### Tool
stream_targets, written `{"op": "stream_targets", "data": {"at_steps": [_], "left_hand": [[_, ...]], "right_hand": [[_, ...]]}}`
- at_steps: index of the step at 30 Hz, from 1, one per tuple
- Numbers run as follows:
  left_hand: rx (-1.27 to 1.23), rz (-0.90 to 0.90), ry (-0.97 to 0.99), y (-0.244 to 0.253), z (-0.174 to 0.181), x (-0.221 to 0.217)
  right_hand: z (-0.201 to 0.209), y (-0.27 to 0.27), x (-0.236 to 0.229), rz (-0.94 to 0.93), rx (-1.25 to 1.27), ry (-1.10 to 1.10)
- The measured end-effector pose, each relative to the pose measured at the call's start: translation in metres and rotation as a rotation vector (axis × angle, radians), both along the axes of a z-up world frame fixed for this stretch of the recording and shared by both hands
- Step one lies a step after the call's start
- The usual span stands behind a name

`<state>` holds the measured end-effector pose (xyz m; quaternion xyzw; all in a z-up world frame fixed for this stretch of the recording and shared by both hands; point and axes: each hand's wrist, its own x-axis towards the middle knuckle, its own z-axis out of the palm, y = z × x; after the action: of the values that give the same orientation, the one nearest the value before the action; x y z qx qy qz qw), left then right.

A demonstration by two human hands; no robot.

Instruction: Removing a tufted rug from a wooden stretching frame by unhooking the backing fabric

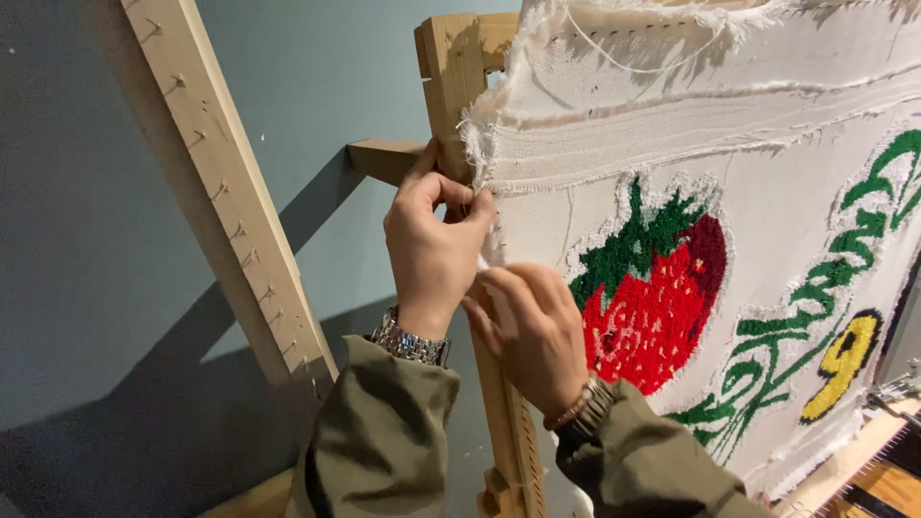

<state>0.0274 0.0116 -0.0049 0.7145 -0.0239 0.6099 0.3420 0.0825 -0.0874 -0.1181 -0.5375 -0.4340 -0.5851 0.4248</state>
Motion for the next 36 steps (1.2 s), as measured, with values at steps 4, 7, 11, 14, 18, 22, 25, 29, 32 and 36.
{"op": "stream_targets", "data": {"at_steps": [4,7,11,14,18,22,25,29,32,36], "left_hand": [[-0.028,-0.007,-0.021,0.000,-0.006,0.001],[0.178,0.075,-0.104,-0.011,-0.016,-0.007],[0.032,0.112,0.049,-0.023,-0.037,-0.015],[0.028,0.126,0.129,-0.028,-0.048,-0.022],[0.078,0.099,0.158,-0.022,-0.053,-0.025],[0.059,0.057,0.151,-0.014,-0.057,-0.020],[0.032,0.100,0.200,-0.011,-0.059,-0.017],[0.039,0.079,0.183,-0.010,-0.059,-0.017],[0.065,0.105,0.173,-0.008,-0.059,-0.016],[-0.011,0.070,0.253,-0.011,-0.057,-0.020]], "right_hand": [[-0.037,-0.013,-0.001,0.045,0.111,0.227],[-0.068,-0.018,0.012,0.060,-0.025,0.255],[-0.075,-0.026,0.008,0.028,-0.057,0.194],[-0.080,-0.032,0.004,-0.038,-0.111,0.195],[-0.087,-0.038,-0.006,-0.101,-0.197,0.241],[-0.094,-0.040,-0.009,-0.073,-0.182,0.283],[-0.099,-0.040,-0.007,-0.055,-0.197,0.314],[-0.110,-0.046,-0.006,-0.107,-0.277,0.439],[-0.121,-0.046,-0.002,-0.193,-0.333,0.440],[-0.136,-0.047,0.008,-0.329,-0.329,0.389]]}}
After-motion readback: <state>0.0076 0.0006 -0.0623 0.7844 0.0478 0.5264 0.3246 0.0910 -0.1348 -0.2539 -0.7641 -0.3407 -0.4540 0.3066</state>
